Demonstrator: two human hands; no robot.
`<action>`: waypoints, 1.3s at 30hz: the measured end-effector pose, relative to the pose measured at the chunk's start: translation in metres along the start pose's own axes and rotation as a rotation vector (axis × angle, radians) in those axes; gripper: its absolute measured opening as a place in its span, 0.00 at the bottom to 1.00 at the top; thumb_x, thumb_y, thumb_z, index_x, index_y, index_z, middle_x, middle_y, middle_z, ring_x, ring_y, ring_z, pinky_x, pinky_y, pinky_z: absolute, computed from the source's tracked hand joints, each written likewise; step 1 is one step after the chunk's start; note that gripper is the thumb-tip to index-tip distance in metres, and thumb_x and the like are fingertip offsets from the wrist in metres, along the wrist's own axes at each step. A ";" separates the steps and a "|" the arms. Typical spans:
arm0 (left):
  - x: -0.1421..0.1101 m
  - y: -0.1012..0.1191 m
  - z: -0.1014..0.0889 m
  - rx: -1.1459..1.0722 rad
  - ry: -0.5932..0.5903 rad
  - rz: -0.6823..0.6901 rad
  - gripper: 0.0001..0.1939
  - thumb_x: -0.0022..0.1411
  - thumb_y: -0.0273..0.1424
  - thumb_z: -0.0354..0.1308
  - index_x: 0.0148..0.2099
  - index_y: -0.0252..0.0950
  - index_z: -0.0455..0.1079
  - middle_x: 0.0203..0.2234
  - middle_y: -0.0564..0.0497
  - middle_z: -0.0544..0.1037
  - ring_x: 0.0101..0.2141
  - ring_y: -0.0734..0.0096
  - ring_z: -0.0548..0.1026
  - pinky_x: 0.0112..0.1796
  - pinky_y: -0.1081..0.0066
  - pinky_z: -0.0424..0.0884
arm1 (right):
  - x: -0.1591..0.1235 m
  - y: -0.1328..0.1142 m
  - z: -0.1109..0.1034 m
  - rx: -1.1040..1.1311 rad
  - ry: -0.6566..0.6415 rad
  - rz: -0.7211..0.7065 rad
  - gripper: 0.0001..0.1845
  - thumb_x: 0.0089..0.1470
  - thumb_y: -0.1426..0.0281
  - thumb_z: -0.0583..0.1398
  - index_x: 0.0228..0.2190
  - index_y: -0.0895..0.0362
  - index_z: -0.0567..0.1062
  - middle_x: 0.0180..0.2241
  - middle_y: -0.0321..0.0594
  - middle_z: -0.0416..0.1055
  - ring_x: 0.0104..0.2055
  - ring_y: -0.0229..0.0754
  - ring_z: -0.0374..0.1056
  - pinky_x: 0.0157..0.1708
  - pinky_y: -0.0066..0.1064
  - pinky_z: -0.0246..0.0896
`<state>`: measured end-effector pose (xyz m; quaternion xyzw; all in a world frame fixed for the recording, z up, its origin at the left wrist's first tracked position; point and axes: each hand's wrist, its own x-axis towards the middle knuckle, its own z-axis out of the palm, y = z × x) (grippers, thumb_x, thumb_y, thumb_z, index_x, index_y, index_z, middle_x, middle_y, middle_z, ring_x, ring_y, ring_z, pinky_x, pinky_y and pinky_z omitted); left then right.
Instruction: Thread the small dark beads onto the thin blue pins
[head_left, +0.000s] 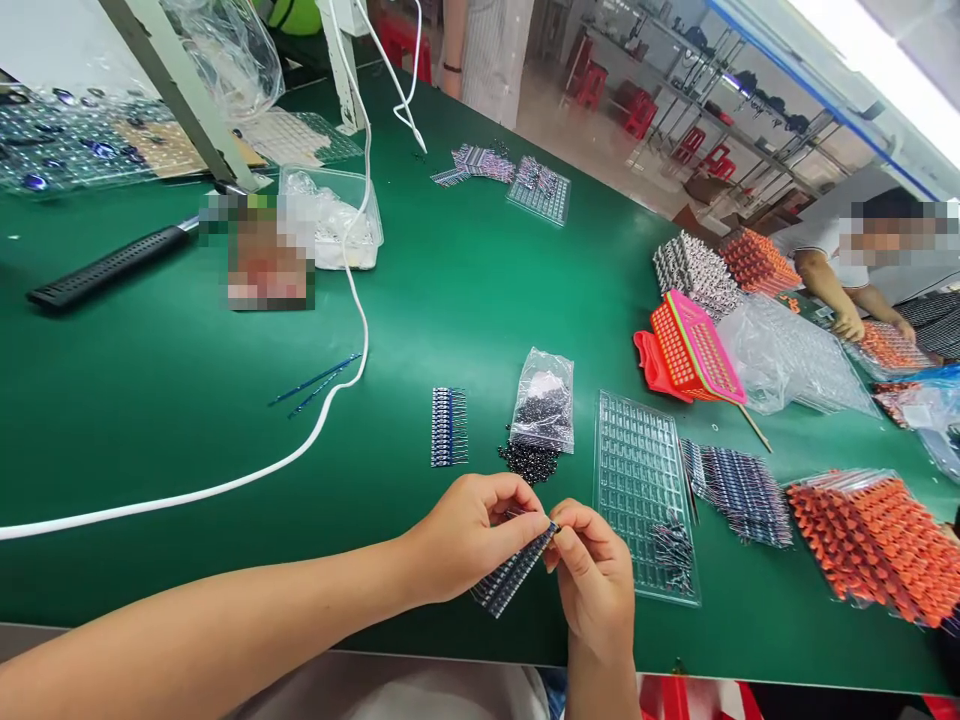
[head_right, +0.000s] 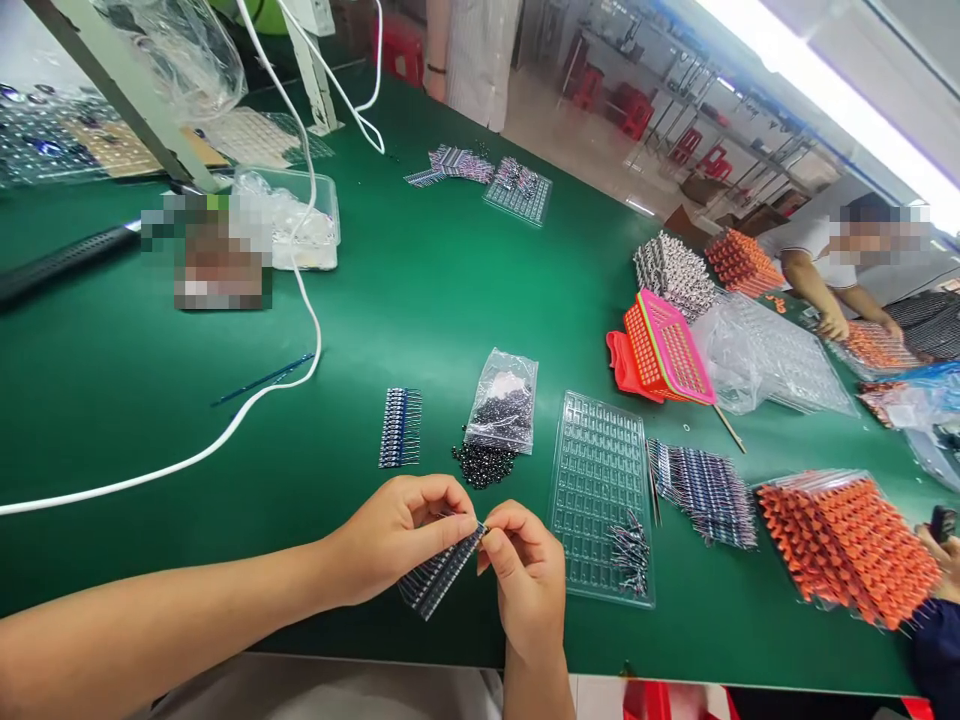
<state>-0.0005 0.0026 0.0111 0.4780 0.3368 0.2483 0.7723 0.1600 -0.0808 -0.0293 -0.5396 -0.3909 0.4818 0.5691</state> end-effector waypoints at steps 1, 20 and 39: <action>0.000 0.000 0.000 -0.001 -0.001 -0.002 0.06 0.55 0.31 0.61 0.29 0.34 0.70 0.21 0.55 0.76 0.25 0.74 0.73 0.30 0.73 0.68 | 0.000 0.000 0.000 0.005 -0.002 0.000 0.09 0.57 0.63 0.63 0.31 0.56 0.77 0.27 0.35 0.66 0.25 0.34 0.63 0.24 0.25 0.62; 0.000 0.001 -0.003 0.170 -0.021 0.073 0.06 0.57 0.30 0.58 0.28 0.34 0.71 0.21 0.55 0.74 0.25 0.75 0.70 0.28 0.75 0.66 | -0.001 0.001 -0.001 -0.055 0.009 -0.021 0.10 0.56 0.62 0.65 0.30 0.56 0.76 0.27 0.35 0.66 0.25 0.34 0.63 0.24 0.26 0.62; 0.001 0.004 -0.006 0.148 -0.127 0.012 0.07 0.58 0.32 0.59 0.30 0.33 0.69 0.22 0.55 0.72 0.25 0.74 0.68 0.29 0.74 0.64 | 0.003 -0.006 -0.001 0.155 -0.090 0.082 0.08 0.50 0.63 0.69 0.28 0.55 0.79 0.26 0.33 0.67 0.23 0.33 0.64 0.20 0.23 0.62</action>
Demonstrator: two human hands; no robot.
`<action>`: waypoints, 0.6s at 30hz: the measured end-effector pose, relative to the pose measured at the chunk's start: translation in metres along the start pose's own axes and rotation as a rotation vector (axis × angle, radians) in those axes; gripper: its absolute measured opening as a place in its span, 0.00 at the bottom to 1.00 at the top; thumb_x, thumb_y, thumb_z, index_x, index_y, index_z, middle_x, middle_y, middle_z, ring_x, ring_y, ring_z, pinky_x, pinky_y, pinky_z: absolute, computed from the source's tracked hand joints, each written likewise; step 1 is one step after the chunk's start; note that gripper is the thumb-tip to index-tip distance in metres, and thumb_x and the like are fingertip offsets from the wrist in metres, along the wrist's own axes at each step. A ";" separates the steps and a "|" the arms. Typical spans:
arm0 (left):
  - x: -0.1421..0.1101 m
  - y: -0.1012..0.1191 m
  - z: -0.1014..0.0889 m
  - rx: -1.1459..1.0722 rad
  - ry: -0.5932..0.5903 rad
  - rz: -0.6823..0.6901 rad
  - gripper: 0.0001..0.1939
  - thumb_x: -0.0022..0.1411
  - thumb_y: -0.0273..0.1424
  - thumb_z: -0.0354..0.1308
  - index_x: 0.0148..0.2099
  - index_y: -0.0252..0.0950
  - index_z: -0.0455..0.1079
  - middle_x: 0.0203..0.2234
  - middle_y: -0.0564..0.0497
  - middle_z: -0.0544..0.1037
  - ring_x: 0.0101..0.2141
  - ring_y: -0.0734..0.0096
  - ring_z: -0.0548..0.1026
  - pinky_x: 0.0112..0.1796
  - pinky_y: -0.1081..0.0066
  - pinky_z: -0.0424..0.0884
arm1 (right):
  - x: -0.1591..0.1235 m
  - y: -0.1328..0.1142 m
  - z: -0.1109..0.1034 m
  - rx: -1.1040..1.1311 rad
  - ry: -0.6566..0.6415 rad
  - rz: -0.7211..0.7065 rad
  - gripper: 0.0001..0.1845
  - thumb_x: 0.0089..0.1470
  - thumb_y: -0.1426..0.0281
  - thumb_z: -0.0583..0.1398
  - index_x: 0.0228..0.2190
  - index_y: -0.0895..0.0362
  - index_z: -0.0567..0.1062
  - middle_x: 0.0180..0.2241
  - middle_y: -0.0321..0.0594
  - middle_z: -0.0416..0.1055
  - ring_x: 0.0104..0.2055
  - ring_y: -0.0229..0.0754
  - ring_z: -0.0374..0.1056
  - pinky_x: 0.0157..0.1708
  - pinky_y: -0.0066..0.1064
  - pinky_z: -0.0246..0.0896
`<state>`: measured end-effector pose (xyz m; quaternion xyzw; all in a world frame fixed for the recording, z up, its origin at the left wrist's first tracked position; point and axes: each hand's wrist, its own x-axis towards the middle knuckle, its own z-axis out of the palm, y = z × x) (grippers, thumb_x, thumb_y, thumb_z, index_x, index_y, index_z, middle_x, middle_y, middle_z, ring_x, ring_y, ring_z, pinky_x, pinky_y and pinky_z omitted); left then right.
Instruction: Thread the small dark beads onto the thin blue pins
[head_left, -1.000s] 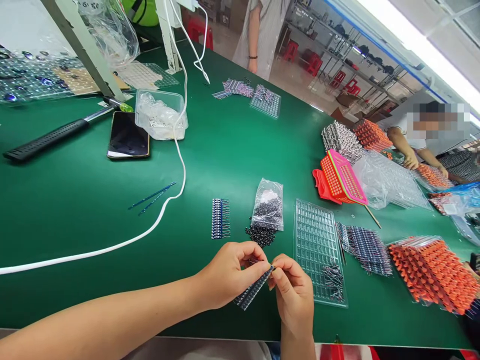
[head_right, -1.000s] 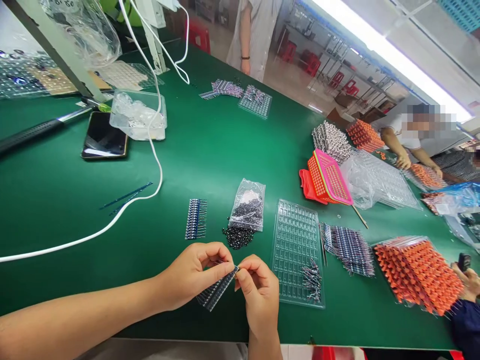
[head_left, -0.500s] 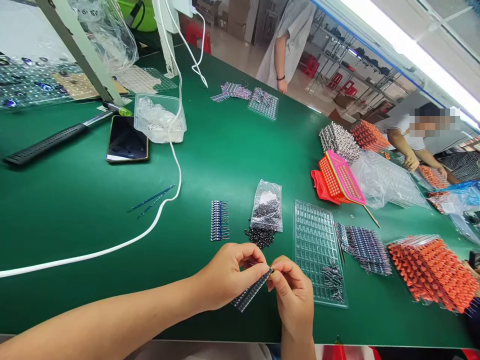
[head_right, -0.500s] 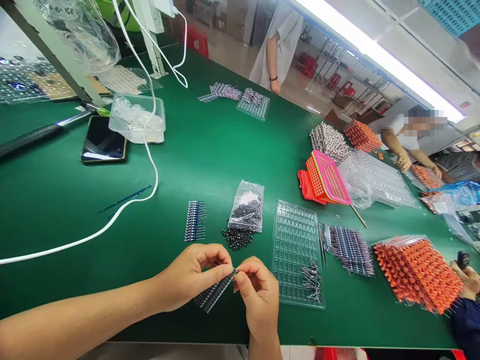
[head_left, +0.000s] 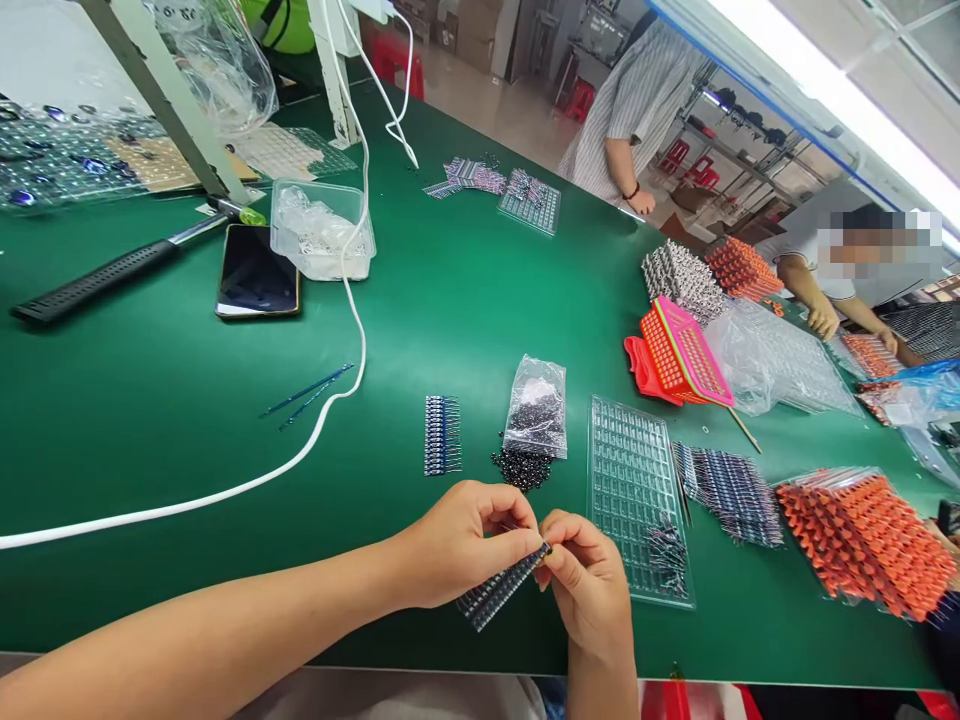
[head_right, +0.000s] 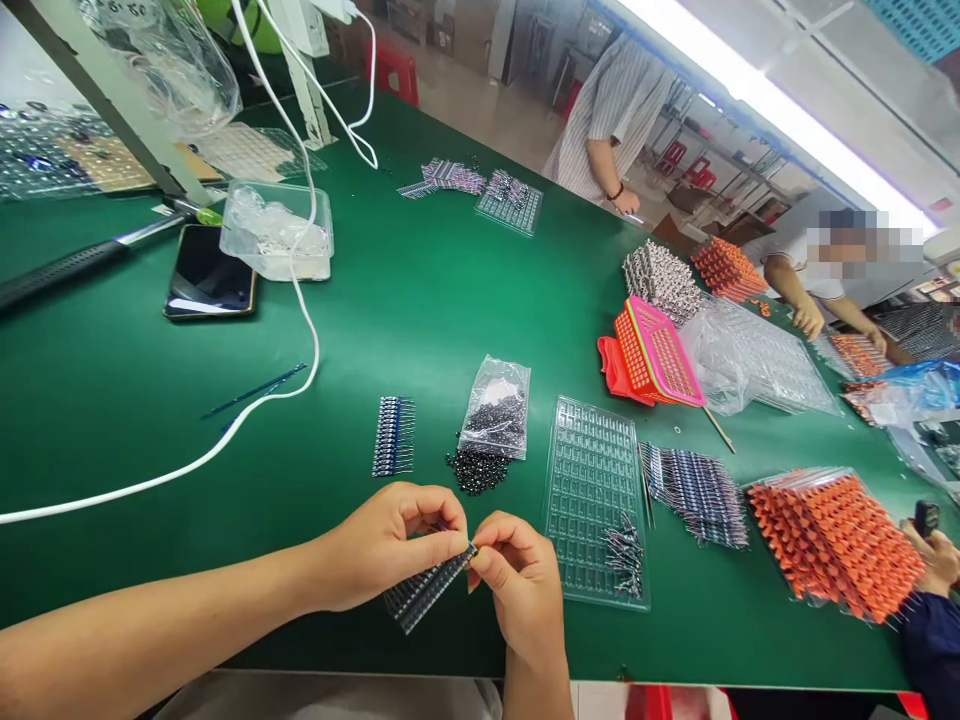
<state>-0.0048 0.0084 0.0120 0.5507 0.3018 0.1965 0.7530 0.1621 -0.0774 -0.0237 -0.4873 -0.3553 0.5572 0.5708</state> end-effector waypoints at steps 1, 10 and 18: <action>0.000 0.000 0.000 -0.008 -0.011 -0.002 0.07 0.58 0.32 0.59 0.30 0.33 0.69 0.23 0.54 0.73 0.25 0.74 0.68 0.29 0.74 0.64 | 0.000 -0.001 0.000 0.019 -0.004 0.013 0.09 0.49 0.64 0.70 0.28 0.55 0.79 0.26 0.33 0.68 0.22 0.32 0.64 0.20 0.22 0.62; -0.002 0.000 -0.001 0.050 -0.025 0.005 0.07 0.58 0.31 0.57 0.29 0.33 0.70 0.24 0.51 0.77 0.27 0.72 0.72 0.31 0.73 0.67 | 0.000 0.001 -0.004 0.087 -0.059 0.060 0.04 0.50 0.68 0.70 0.29 0.55 0.81 0.27 0.34 0.70 0.24 0.32 0.68 0.22 0.20 0.66; -0.002 0.002 -0.001 0.077 -0.029 0.023 0.08 0.58 0.31 0.57 0.28 0.33 0.70 0.23 0.51 0.79 0.26 0.73 0.72 0.29 0.74 0.67 | -0.001 0.005 -0.009 0.056 -0.094 0.057 0.03 0.52 0.69 0.68 0.31 0.54 0.81 0.29 0.34 0.71 0.26 0.32 0.70 0.24 0.22 0.67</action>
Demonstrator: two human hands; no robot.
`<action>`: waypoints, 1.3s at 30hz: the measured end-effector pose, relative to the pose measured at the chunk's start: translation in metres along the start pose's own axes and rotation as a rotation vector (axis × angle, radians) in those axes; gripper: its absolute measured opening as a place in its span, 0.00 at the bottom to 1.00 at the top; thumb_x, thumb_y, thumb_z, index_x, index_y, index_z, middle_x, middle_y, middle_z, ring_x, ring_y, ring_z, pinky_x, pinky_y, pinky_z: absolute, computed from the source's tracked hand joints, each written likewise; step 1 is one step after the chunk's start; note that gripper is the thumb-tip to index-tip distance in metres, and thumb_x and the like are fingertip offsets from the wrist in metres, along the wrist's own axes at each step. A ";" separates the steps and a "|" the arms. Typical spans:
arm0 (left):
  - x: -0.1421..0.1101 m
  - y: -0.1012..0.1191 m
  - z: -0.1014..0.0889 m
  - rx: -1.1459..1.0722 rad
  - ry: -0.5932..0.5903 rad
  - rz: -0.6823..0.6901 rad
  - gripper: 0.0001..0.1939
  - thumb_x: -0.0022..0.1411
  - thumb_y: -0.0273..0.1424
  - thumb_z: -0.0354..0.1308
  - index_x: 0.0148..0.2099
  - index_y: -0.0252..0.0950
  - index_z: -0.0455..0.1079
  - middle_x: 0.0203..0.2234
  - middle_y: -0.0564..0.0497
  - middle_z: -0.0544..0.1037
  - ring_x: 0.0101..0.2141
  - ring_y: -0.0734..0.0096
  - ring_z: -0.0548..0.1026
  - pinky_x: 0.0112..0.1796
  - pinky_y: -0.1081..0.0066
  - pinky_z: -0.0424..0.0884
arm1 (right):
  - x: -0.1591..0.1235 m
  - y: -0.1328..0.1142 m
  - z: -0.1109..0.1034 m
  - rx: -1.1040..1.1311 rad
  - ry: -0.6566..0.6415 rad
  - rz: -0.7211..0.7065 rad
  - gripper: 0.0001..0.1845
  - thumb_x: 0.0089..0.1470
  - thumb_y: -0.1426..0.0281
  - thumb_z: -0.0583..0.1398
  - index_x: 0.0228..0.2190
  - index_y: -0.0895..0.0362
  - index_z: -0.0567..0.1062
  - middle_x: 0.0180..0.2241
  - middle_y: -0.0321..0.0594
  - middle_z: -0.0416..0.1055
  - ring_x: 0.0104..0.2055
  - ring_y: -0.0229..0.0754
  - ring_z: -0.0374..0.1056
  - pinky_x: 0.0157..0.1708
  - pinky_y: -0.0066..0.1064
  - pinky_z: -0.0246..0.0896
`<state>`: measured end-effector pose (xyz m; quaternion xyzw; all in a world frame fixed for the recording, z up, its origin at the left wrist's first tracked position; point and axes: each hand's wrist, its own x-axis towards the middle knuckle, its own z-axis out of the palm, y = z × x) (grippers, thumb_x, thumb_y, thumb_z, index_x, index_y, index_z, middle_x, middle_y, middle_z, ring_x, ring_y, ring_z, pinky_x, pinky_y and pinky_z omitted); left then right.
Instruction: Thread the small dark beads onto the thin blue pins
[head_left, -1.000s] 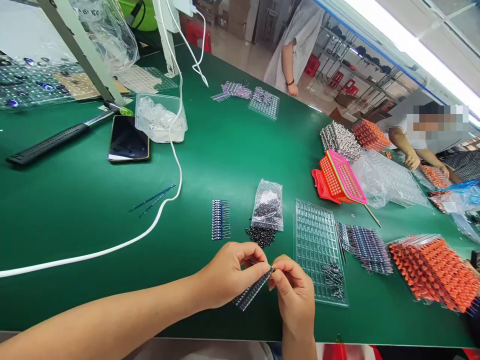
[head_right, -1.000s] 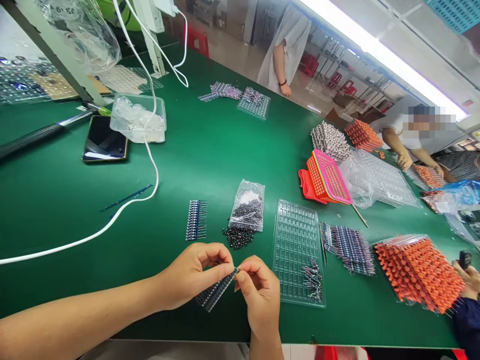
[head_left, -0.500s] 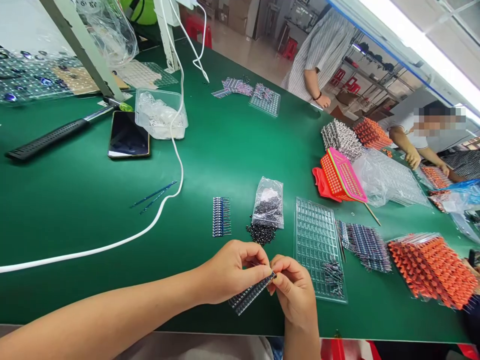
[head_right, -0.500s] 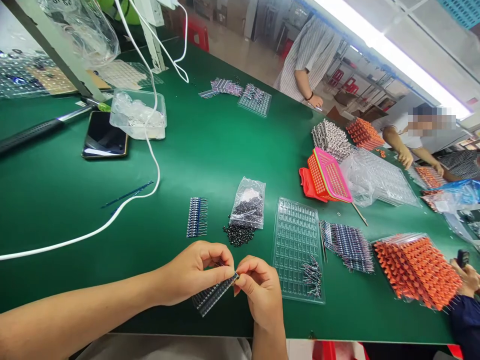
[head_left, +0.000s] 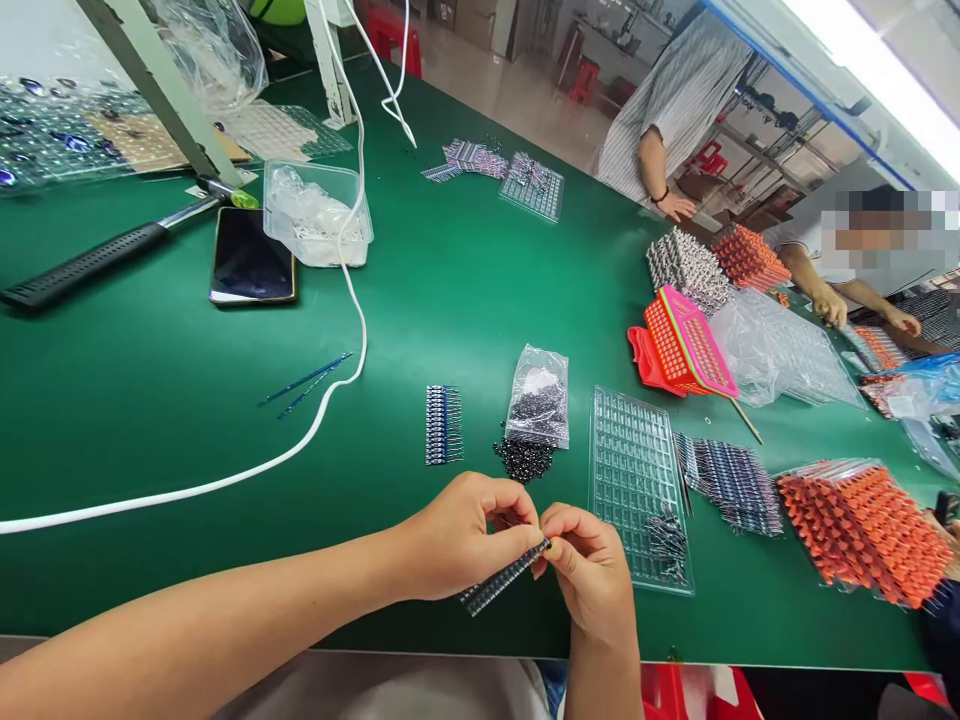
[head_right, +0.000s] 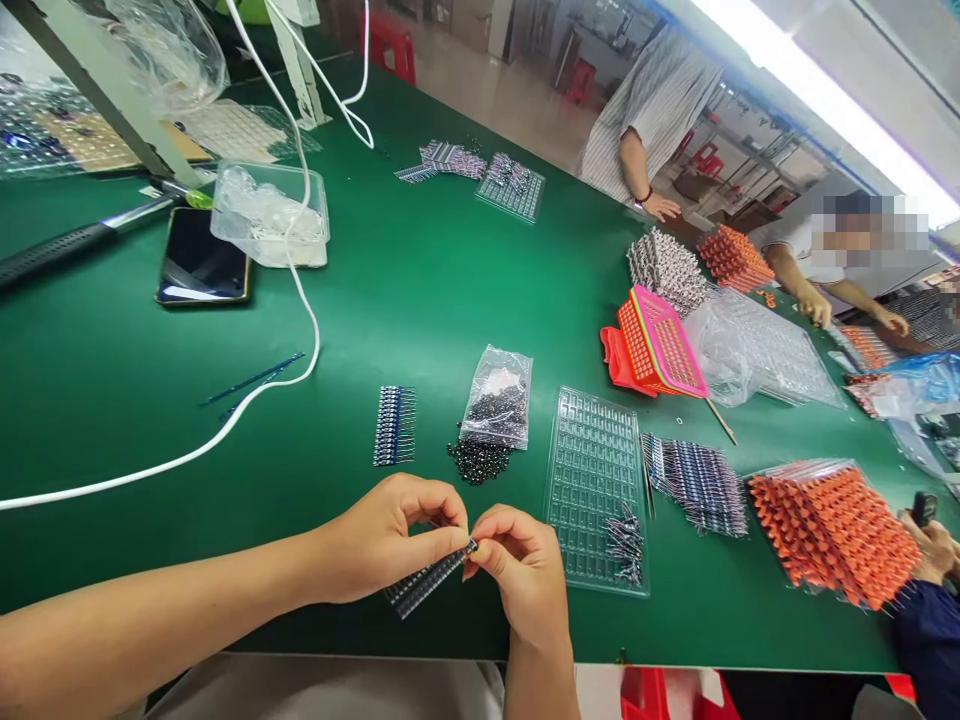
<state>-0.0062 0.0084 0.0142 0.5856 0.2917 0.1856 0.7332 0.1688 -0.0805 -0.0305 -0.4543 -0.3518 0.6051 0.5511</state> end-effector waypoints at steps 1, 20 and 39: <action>0.000 0.000 0.000 0.004 -0.001 0.002 0.08 0.58 0.31 0.57 0.28 0.33 0.70 0.23 0.51 0.79 0.26 0.73 0.72 0.29 0.75 0.67 | 0.000 0.000 0.000 -0.004 -0.003 -0.001 0.03 0.53 0.69 0.68 0.32 0.54 0.81 0.29 0.34 0.71 0.26 0.33 0.70 0.25 0.22 0.67; 0.001 0.003 -0.004 0.124 -0.027 0.017 0.09 0.60 0.29 0.56 0.29 0.33 0.73 0.24 0.52 0.78 0.26 0.75 0.70 0.28 0.77 0.65 | -0.001 -0.001 -0.002 -0.048 -0.042 -0.014 0.02 0.55 0.70 0.66 0.33 0.55 0.81 0.30 0.36 0.70 0.28 0.34 0.70 0.26 0.25 0.68; -0.001 0.002 -0.005 0.181 -0.066 0.054 0.08 0.60 0.27 0.57 0.30 0.32 0.75 0.23 0.52 0.79 0.25 0.76 0.71 0.29 0.77 0.65 | -0.001 -0.005 0.000 -0.027 -0.043 0.065 0.08 0.50 0.64 0.69 0.28 0.56 0.80 0.26 0.36 0.70 0.23 0.35 0.67 0.21 0.27 0.66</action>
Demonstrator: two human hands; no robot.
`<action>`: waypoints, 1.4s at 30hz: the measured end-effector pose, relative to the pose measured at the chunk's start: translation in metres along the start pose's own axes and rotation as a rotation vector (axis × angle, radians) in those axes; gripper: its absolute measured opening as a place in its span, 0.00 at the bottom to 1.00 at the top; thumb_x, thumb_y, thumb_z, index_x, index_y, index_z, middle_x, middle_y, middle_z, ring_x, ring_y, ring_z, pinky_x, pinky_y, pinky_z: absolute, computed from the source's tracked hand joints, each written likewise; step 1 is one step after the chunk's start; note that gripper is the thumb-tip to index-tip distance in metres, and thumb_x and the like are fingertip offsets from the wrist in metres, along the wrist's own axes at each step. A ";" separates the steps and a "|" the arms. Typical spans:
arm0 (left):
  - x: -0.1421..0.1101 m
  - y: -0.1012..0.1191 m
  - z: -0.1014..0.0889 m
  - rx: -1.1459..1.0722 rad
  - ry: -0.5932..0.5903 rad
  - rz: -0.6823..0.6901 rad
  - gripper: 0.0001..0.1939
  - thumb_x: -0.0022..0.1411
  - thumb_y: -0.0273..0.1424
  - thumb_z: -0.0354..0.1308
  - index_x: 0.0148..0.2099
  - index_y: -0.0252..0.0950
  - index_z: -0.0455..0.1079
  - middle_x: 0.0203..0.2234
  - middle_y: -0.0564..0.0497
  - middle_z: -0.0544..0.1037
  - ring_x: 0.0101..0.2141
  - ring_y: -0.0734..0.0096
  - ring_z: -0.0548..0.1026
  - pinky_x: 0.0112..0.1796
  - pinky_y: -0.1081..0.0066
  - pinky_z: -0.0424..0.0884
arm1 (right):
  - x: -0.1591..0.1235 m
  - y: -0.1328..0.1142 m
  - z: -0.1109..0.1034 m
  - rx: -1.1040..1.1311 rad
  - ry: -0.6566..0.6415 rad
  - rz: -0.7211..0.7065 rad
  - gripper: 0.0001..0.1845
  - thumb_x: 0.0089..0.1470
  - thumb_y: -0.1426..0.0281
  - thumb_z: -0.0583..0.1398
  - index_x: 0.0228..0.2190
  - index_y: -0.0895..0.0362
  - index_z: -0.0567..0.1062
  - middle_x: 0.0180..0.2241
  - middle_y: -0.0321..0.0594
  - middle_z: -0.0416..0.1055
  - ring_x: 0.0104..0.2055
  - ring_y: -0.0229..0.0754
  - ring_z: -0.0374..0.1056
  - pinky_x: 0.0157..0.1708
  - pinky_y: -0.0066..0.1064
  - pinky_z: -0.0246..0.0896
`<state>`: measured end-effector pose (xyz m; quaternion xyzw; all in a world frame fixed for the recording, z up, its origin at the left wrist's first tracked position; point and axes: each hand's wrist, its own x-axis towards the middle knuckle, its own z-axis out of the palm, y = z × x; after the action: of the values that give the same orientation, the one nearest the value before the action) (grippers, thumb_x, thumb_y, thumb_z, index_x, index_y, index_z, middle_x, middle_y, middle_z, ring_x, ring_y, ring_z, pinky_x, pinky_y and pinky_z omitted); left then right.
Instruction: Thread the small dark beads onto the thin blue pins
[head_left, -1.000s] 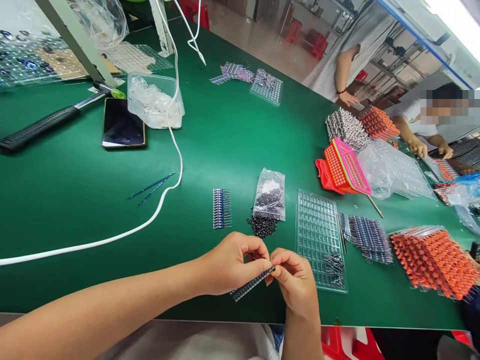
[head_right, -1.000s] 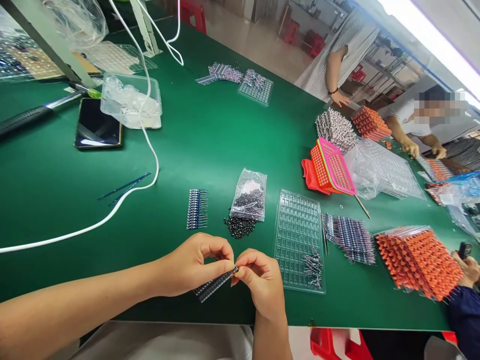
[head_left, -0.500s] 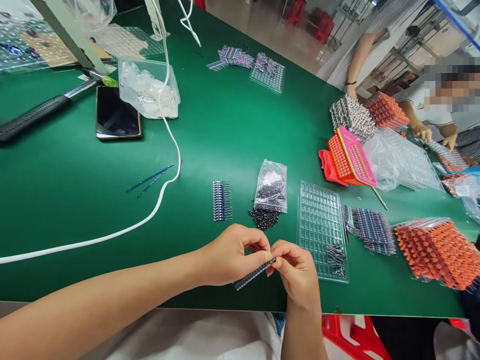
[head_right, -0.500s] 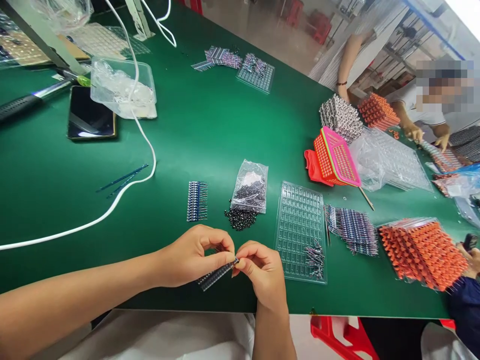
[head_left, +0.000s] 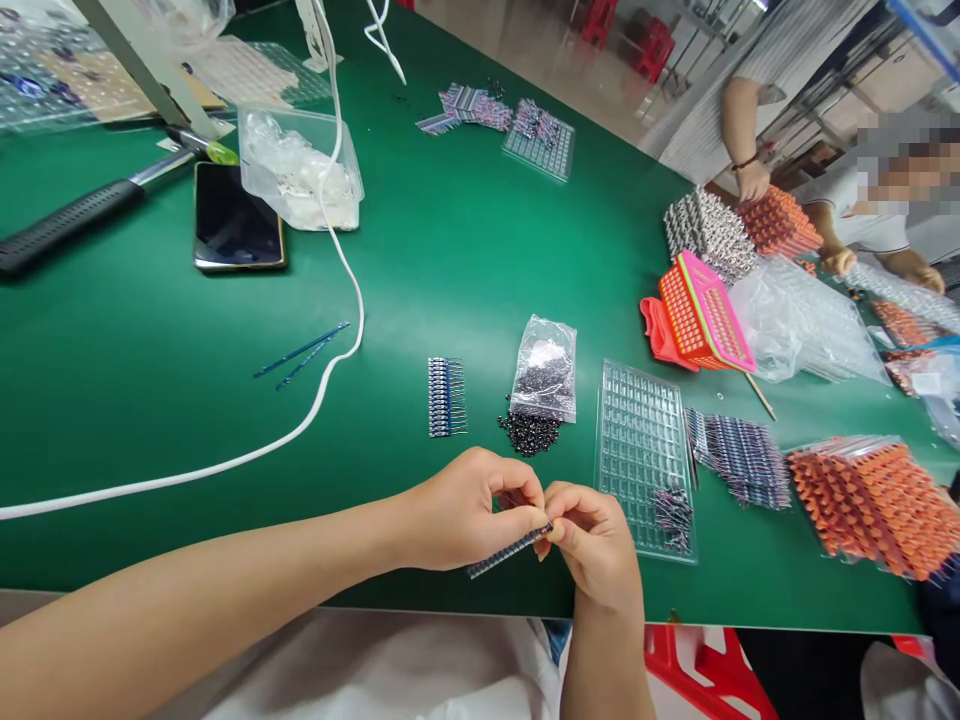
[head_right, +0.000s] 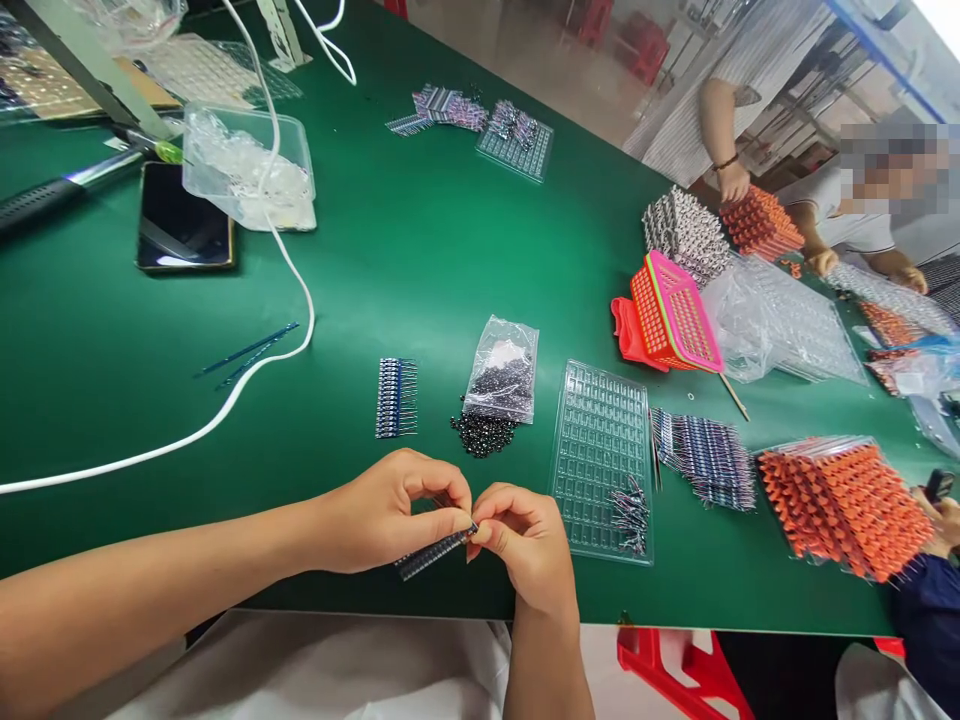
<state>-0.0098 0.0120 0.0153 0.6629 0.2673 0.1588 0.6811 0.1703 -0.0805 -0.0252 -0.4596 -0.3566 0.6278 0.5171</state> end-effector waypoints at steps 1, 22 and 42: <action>0.000 0.000 0.000 -0.002 0.003 -0.003 0.08 0.60 0.27 0.57 0.30 0.32 0.75 0.23 0.52 0.79 0.25 0.76 0.71 0.29 0.78 0.65 | 0.000 0.000 0.000 -0.007 0.007 0.005 0.09 0.50 0.63 0.70 0.28 0.56 0.80 0.25 0.36 0.70 0.23 0.36 0.67 0.21 0.27 0.66; -0.002 -0.005 0.007 -0.012 0.045 -0.030 0.08 0.59 0.30 0.57 0.29 0.33 0.72 0.21 0.53 0.76 0.25 0.74 0.69 0.27 0.77 0.63 | 0.001 0.008 0.001 0.051 0.028 0.022 0.12 0.45 0.63 0.72 0.26 0.58 0.79 0.23 0.34 0.70 0.22 0.34 0.67 0.21 0.24 0.63; 0.007 -0.011 0.008 -0.079 0.031 -0.032 0.13 0.57 0.39 0.60 0.27 0.35 0.68 0.23 0.51 0.79 0.28 0.67 0.75 0.30 0.72 0.67 | 0.014 0.020 -0.002 0.000 0.077 -0.081 0.19 0.39 0.59 0.74 0.23 0.60 0.77 0.20 0.33 0.69 0.19 0.33 0.65 0.20 0.24 0.61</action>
<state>-0.0008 0.0084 0.0030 0.6287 0.2818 0.1686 0.7049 0.1649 -0.0711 -0.0473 -0.4686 -0.3548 0.5884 0.5553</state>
